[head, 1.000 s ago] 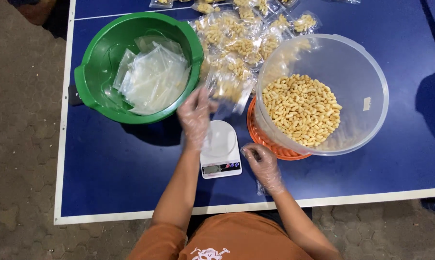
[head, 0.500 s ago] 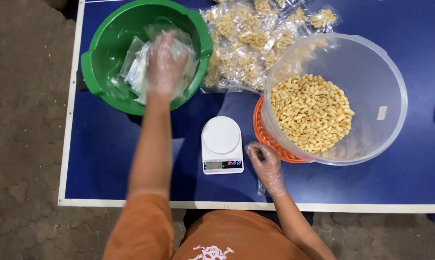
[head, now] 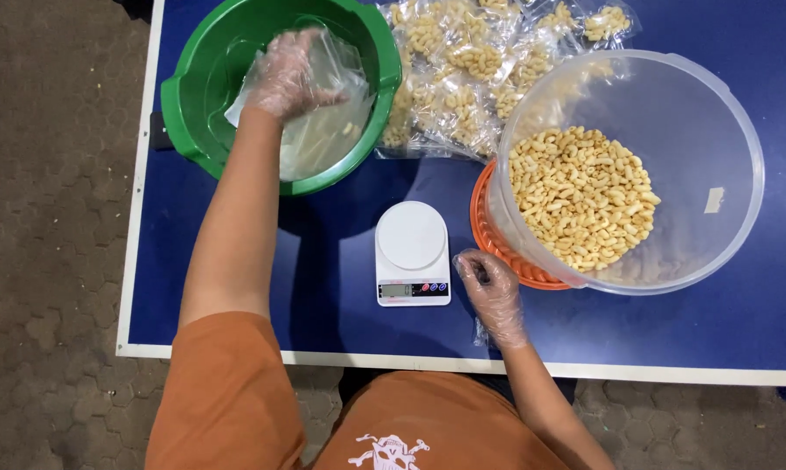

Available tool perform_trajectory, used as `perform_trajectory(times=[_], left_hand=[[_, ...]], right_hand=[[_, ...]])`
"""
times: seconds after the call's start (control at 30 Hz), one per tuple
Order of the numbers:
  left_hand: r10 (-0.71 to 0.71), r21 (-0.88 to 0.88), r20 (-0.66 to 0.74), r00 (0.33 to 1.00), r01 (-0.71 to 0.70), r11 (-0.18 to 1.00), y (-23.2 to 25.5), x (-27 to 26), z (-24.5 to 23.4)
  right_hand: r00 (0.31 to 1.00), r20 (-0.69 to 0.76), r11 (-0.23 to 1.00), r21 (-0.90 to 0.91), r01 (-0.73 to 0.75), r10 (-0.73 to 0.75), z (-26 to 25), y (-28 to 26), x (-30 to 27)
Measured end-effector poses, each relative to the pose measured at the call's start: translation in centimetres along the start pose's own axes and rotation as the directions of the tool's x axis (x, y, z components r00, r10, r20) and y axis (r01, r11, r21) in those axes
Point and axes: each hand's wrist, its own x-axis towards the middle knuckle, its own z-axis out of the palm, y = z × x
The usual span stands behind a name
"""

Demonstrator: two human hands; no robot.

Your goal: Weighing small portions of snacks on a digital scale and placing them into individual plastic bags for packaging.

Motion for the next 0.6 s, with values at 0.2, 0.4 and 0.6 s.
perform_trajectory(times=[0.2,0.4,0.6], left_hand=[[0.357,-0.065,-0.544,0.759,-0.462,0.884,1.1,-3.4,-1.8],[0.384,-0.108,-0.791,0.476,-0.726,0.679,5.5,-9.0,-4.7],[0.318,-0.387,-0.823,0.471,-0.875,0.292,8.3,-14.9,-2.3]], right_hand=[[0.999,-0.007,0.999,-0.022,-0.041,0.041,0.2,0.3,-0.2],[1.0,0.003,0.999,-0.04,-0.021,0.021,0.2,0.2,-0.1],[0.998,0.009,0.998,-0.013,-0.055,0.055,0.1,-0.3,-0.3]])
